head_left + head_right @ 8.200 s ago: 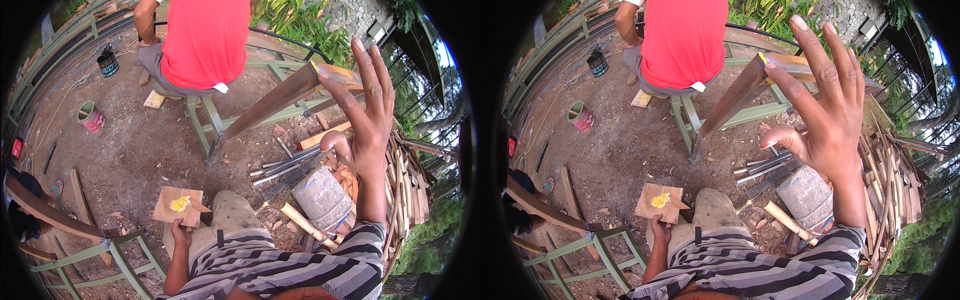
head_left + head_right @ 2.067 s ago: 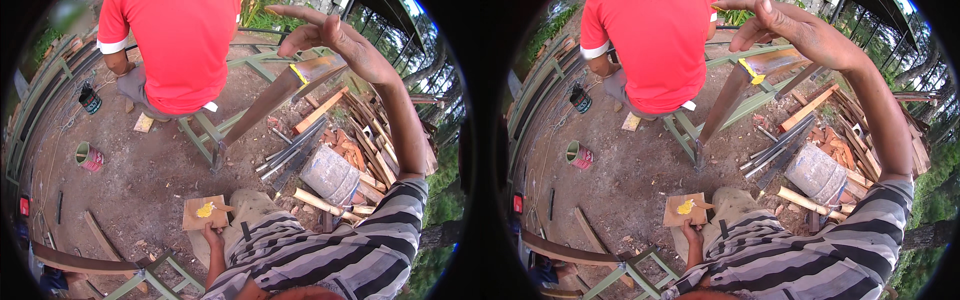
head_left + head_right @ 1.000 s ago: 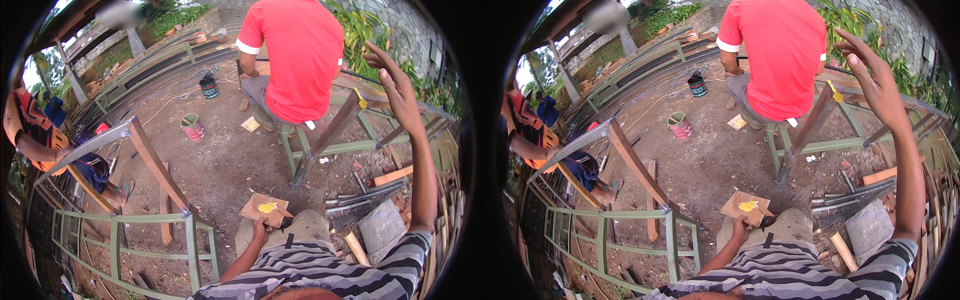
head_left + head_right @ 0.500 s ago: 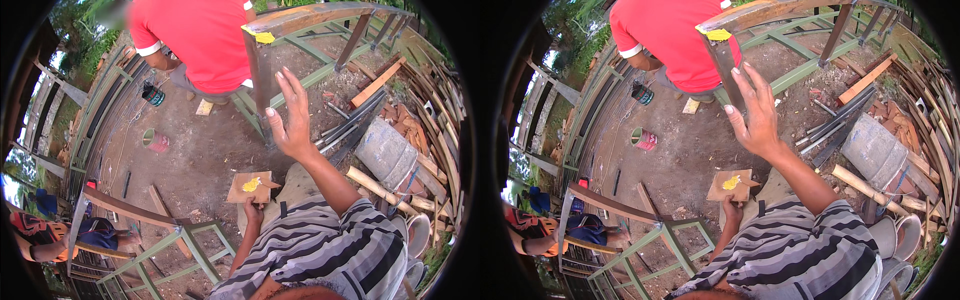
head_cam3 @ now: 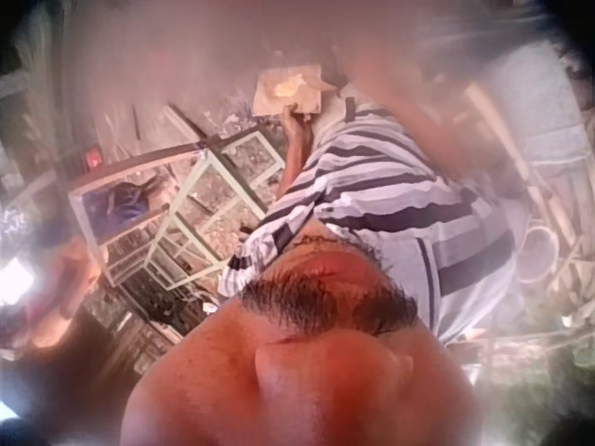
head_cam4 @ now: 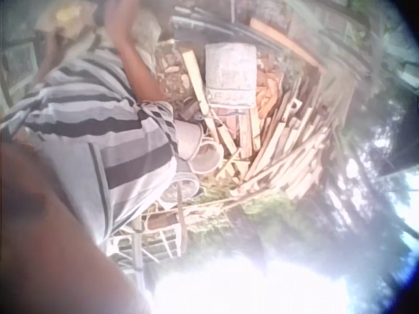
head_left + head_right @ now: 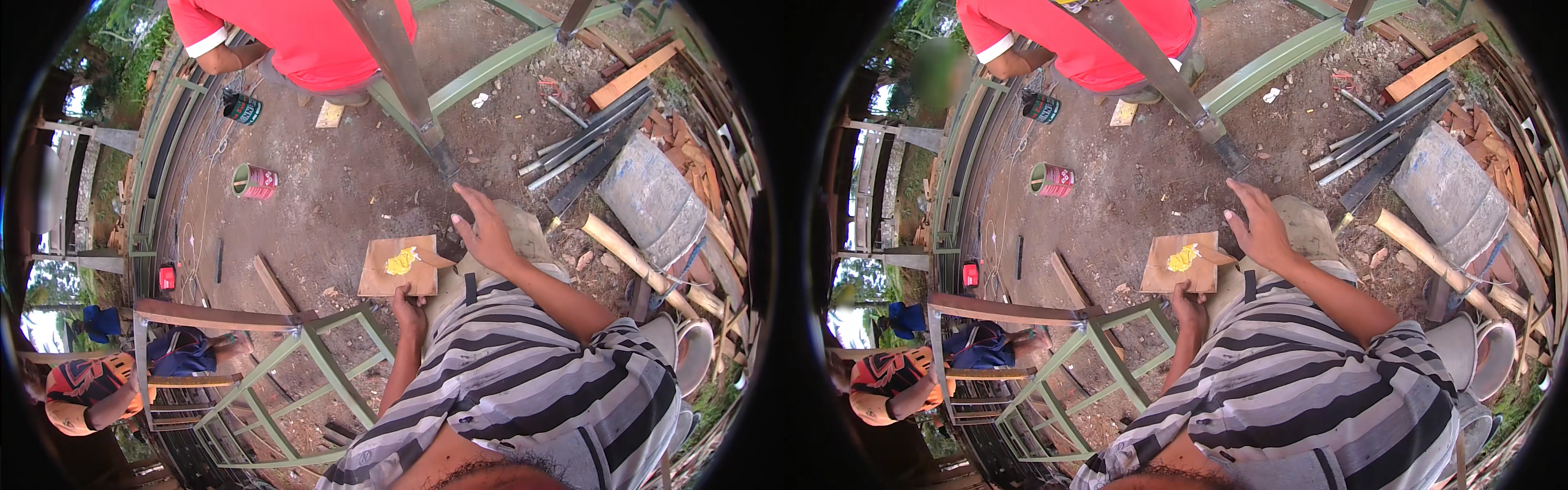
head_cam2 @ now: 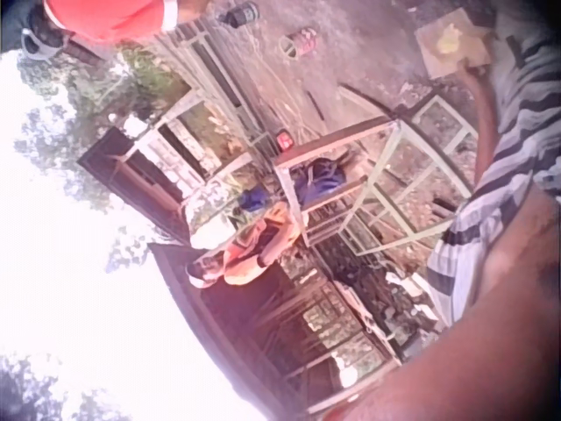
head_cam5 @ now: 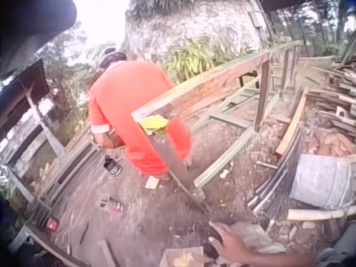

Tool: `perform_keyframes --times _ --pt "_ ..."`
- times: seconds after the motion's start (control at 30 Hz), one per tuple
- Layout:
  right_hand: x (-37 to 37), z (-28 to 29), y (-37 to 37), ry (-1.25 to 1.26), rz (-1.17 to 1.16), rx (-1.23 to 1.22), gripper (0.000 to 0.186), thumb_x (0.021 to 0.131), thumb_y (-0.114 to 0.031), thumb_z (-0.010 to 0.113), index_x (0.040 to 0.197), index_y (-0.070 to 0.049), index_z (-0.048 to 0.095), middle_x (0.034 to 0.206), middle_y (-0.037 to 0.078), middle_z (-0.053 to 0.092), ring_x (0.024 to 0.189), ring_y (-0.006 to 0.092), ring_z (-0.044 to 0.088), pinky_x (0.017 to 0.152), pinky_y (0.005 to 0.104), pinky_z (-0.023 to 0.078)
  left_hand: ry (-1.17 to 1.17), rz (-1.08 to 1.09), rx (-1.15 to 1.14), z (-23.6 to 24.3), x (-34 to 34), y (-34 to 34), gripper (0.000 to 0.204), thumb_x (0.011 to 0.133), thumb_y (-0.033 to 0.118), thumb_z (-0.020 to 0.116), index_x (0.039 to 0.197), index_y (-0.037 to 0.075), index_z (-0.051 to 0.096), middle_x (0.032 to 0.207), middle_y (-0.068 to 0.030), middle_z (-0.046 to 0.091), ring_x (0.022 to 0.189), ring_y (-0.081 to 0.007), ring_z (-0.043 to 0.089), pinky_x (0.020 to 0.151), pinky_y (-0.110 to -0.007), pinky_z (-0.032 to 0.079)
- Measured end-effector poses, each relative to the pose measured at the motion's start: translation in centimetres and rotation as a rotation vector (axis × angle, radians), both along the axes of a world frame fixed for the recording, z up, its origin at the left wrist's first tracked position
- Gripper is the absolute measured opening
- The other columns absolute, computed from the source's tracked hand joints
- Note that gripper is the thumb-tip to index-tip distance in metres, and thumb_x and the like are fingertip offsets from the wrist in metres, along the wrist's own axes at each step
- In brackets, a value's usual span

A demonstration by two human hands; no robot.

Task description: The person sits on a metal frame and opens a small red paint can. They pour the yellow paint onto a small piece of cardboard and use a wooden stick to mix it. The person then applies the mixed paint to the metal frame using their finger.

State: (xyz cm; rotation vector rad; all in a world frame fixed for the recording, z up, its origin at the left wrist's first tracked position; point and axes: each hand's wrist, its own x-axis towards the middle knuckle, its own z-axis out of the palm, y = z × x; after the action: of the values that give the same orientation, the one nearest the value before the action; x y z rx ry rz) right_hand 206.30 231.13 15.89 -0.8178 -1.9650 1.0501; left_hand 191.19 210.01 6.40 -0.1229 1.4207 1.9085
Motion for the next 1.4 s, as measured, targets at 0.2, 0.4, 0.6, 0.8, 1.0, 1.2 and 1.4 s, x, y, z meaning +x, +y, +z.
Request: perform_keyframes --times 0.2,0.4,0.6,0.8,1.0,1.2,1.4 --pt "-0.7 0.1 0.3 -0.049 0.070 0.063 0.058 0.098 -0.018 0.063 0.153 -0.010 0.046 0.137 0.021 0.055 0.126 0.0406 0.054 0.109 0.0459 0.043 0.050 -0.021 0.056 0.4 -0.4 1.4 0.017 0.090 0.015 0.062 0.097 0.000 0.059 0.071 -0.0106 0.064 0.051 -0.0202 0.058 0.049 -0.032 0.048" --pt "-7.3 1.4 6.8 0.097 0.027 -0.198 0.065 0.097 -0.016 0.065 0.157 -0.009 0.041 0.118 0.016 0.064 0.095 0.0252 0.067 0.089 0.0392 0.053 0.146 -0.078 0.053 1.7 -0.1 4.4 0.018 0.090 0.017 0.062 0.097 0.001 0.057 0.069 -0.0100 0.062 0.052 -0.0191 0.058 0.048 -0.031 0.046" --pt "-10.7 1.0 8.0 0.180 -0.050 -0.334 0.071 0.096 -0.014 0.066 0.159 -0.005 0.035 0.104 0.011 0.069 0.079 0.0166 0.067 0.079 0.0328 0.054 0.113 -0.031 0.017 1.1 0.7 3.9 0.016 0.090 0.014 0.060 0.099 0.001 0.058 0.070 -0.0094 0.063 0.051 -0.0179 0.058 0.045 -0.029 0.044" --pt "-10.2 -0.4 8.0 0.358 -0.054 -0.491 0.069 0.099 -0.012 0.064 0.162 -0.016 0.036 0.109 0.003 0.066 0.074 0.0089 0.053 0.068 0.0268 0.048 0.101 -0.075 -0.080 -1.9 0.9 1.0 0.017 0.090 0.018 0.063 0.084 0.002 0.062 0.064 -0.0071 0.062 0.044 -0.0159 0.055 0.043 -0.028 0.041" --pt "-8.4 -1.8 6.6 0.328 -0.027 -0.319 0.068 0.102 -0.006 0.055 0.164 -0.017 0.030 0.114 0.004 0.061 0.084 0.0098 0.051 0.074 0.0256 0.045 0.228 -0.108 -0.058 0.0 0.9 1.8 0.033 0.094 0.029 0.059 0.076 0.002 0.067 0.056 -0.0035 0.061 0.043 -0.0114 0.055 0.042 -0.025 0.038" --pt "-8.8 -3.3 7.2 0.228 0.014 -0.272 0.063 0.101 -0.006 0.057 0.161 -0.016 0.039 0.113 0.006 0.061 0.085 0.0141 0.053 0.079 0.0314 0.049 0.272 -0.041 0.038 0.7 0.1 2.0 0.030 0.093 0.026 0.060 0.083 -0.001 0.067 0.061 -0.0049 0.062 0.043 -0.0130 0.056 0.040 -0.026 0.042" --pt "-6.6 5.4 2.2 0.101 0.118 0.144 0.052 0.097 -0.008 0.061 0.148 -0.009 0.055 0.126 0.016 0.062 0.110 0.0298 0.061 0.098 0.0388 0.048 0.382 -0.049 -0.093 7.0 -1.0 3.9 0.023 0.089 0.020 0.065 0.076 0.001 0.065 0.063 -0.0044 0.060 0.047 -0.0135 0.055 0.043 -0.029 0.043"
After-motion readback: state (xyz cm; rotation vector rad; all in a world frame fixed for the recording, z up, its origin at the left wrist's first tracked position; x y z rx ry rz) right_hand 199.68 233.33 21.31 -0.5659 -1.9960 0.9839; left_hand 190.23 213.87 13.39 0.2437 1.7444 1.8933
